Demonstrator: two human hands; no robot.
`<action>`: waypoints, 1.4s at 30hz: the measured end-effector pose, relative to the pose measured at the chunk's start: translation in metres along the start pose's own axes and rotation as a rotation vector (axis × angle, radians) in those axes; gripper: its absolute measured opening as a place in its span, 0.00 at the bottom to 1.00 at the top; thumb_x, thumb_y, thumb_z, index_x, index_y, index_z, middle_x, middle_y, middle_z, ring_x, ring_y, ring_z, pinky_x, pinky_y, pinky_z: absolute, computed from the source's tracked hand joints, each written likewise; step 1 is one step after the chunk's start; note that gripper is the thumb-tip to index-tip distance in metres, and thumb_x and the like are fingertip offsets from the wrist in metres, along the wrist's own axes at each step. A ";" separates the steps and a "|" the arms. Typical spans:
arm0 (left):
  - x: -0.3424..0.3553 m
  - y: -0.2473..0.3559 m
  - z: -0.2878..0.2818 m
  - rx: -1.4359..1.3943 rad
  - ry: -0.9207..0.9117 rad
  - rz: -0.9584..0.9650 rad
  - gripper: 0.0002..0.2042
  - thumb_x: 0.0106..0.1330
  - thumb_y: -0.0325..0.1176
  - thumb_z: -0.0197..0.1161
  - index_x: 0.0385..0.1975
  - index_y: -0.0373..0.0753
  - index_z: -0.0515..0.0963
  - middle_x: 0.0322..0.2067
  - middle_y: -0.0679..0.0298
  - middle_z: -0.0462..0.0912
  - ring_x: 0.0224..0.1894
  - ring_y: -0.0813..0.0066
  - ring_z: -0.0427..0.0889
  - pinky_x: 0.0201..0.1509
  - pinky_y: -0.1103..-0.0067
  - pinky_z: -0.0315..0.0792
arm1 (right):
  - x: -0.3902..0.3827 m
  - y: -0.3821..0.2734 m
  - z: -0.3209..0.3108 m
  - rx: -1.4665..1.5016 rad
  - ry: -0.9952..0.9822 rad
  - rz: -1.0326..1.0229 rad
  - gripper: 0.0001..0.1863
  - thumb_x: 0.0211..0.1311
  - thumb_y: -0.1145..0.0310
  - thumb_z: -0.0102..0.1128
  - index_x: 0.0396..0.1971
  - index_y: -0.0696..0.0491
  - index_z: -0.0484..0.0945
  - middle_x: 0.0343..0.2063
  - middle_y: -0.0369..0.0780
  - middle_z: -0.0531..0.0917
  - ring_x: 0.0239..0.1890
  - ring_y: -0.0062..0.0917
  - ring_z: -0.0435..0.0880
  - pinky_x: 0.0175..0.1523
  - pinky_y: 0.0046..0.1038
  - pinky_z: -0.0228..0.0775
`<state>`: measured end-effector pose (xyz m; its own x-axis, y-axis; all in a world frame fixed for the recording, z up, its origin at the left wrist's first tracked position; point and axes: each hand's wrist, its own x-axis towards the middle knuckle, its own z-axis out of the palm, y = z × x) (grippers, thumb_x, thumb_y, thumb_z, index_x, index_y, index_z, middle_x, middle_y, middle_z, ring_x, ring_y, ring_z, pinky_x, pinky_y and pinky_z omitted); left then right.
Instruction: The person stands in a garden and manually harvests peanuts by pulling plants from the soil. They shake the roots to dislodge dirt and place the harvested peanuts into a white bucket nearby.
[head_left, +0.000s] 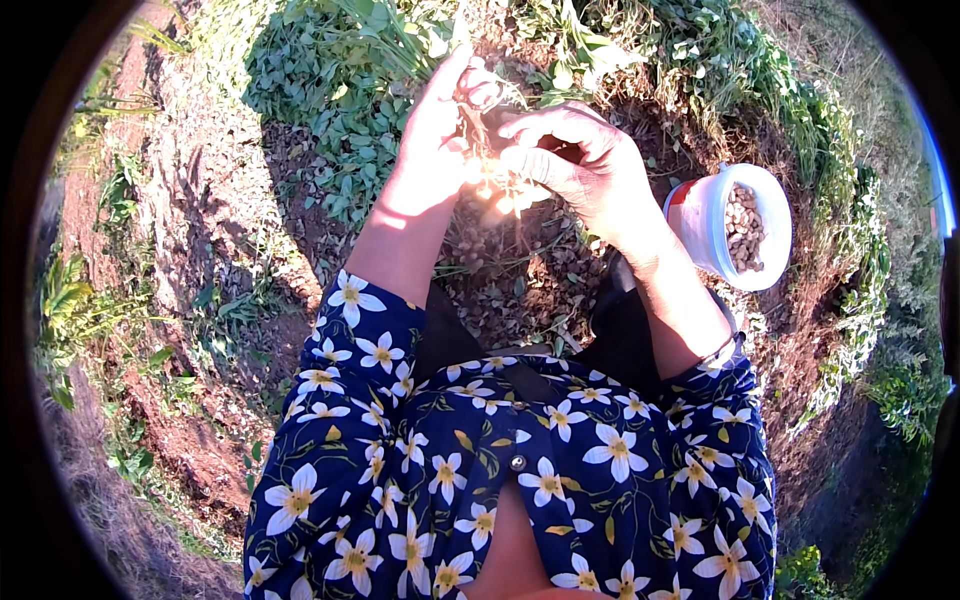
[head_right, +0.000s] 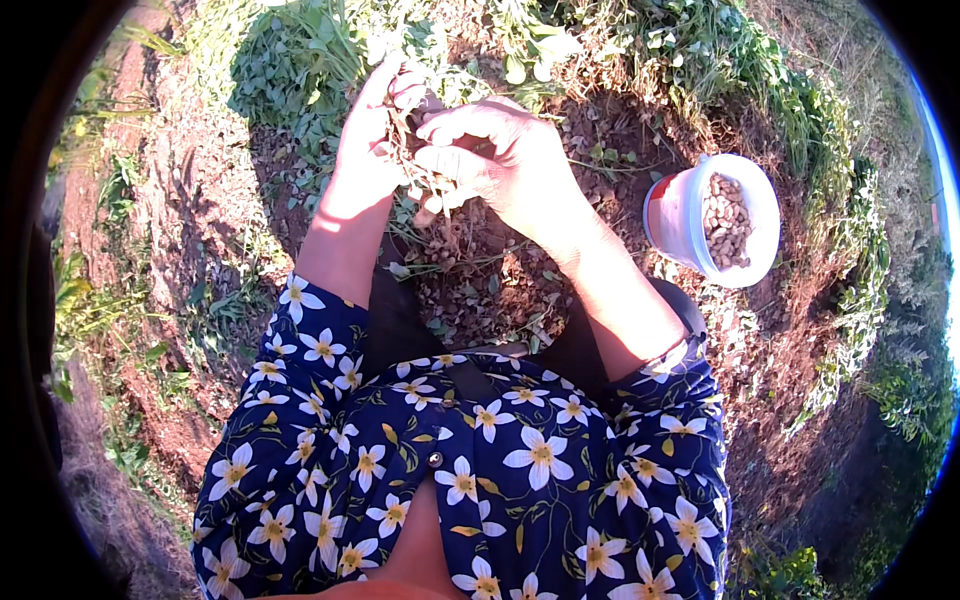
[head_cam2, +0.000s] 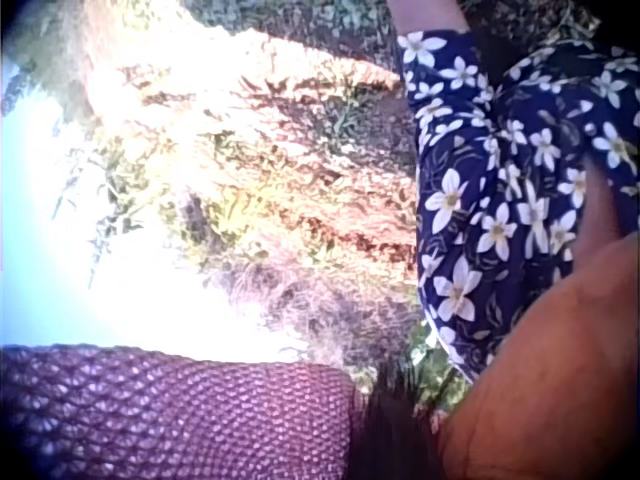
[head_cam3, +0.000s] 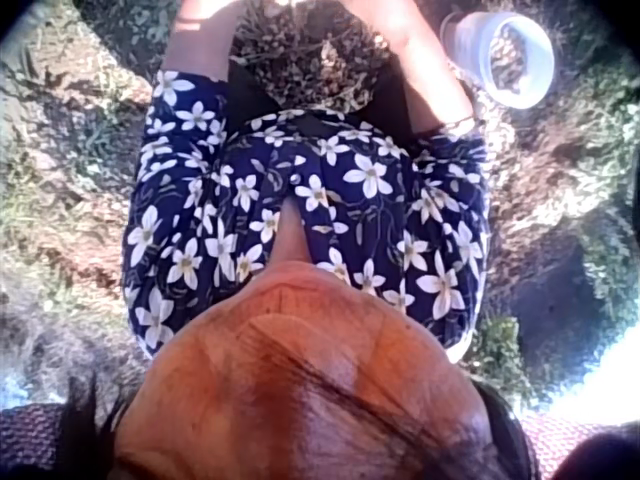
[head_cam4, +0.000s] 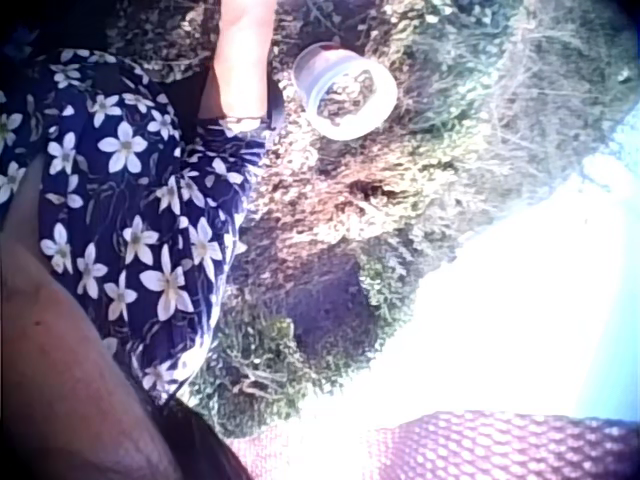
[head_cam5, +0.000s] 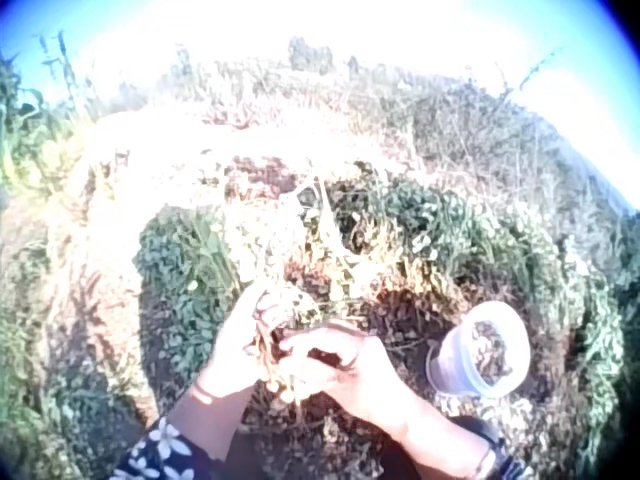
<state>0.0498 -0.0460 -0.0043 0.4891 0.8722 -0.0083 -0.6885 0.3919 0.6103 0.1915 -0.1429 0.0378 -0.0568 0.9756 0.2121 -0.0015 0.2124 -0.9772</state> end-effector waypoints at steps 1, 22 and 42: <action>0.003 -0.001 -0.005 0.009 0.007 0.027 0.09 0.72 0.39 0.49 0.36 0.40 0.69 0.25 0.73 0.65 0.30 0.78 0.70 0.40 0.78 0.72 | 0.000 -0.002 0.001 0.249 0.013 0.096 0.10 0.59 0.69 0.63 0.39 0.57 0.79 0.29 0.36 0.79 0.32 0.20 0.82 0.35 0.22 0.78; 0.010 0.050 -0.026 -0.245 0.003 -0.038 0.10 0.68 0.36 0.57 0.32 0.36 0.70 0.16 0.75 0.65 0.18 0.87 0.66 0.24 0.84 0.71 | -0.004 0.006 0.009 0.576 -0.097 0.589 0.20 0.65 0.58 0.57 0.49 0.56 0.72 0.33 0.38 0.83 0.30 0.17 0.81 0.36 0.18 0.75; 0.012 0.045 -0.014 -0.013 -0.018 -0.081 0.11 0.67 0.38 0.58 0.35 0.35 0.71 0.18 0.77 0.65 0.19 0.90 0.66 0.24 0.89 0.70 | -0.012 -0.022 0.017 0.113 -0.069 0.181 0.07 0.55 0.81 0.60 0.35 0.59 0.78 0.29 0.35 0.78 0.27 0.15 0.79 0.28 0.16 0.75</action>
<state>0.0172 -0.0138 0.0118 0.5529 0.8321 -0.0433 -0.6529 0.4649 0.5980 0.1754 -0.1601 0.0568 -0.1343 0.9903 0.0360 -0.0967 0.0231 -0.9950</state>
